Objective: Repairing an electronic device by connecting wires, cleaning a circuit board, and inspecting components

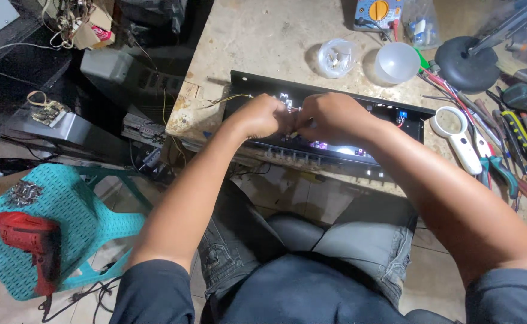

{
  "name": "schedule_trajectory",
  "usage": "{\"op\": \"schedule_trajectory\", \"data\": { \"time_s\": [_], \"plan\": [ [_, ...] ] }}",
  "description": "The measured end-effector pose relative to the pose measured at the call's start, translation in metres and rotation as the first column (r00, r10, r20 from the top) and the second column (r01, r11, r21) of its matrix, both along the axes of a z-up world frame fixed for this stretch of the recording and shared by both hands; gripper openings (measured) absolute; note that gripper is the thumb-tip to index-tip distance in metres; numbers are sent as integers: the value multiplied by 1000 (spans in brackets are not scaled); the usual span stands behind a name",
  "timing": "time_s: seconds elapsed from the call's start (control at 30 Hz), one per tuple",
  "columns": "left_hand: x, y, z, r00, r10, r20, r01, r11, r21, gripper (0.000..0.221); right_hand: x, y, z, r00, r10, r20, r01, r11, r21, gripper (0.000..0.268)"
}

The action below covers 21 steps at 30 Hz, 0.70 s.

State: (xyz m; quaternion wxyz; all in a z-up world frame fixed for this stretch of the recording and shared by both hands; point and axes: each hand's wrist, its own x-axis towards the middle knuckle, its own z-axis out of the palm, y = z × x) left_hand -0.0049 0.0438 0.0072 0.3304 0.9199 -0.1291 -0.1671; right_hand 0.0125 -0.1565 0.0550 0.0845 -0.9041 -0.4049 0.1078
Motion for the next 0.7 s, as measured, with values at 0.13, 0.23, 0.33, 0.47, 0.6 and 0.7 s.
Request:
{"op": "schedule_trajectory", "data": {
  "time_s": [0.13, 0.23, 0.33, 0.47, 0.6, 0.7],
  "plan": [
    [10, 5, -23, 999, -23, -22, 22, 998, -55, 26, 3, 14, -2, 998, 38, 51, -34, 996, -77, 8],
    [20, 10, -46, 998, -62, -26, 56, 980, -190, 23, 7, 20, -6, 997, 61, 39, -57, 995, -87, 9],
    [25, 11, -59, 995, -86, -58, 66, 957, -282, 21, 10, 24, -3, 997, 70, 33, -64, 985, -158, 6],
    [16, 12, -40, 988, -112, -104, 77, 955, -288, 23, 7, 31, 8, 993, 93, 74, -68, 956, -285, 9],
    [15, 12, -41, 989, -113, -94, 84, 959, -271, 20, 1, 46, 25, 993, 102, 67, -61, 891, -449, 16],
    [13, 11, -40, 991, -100, -85, 75, 964, -255, 19, -1, 55, 30, 992, 108, 59, -64, 866, -495, 17]
  ]
}}
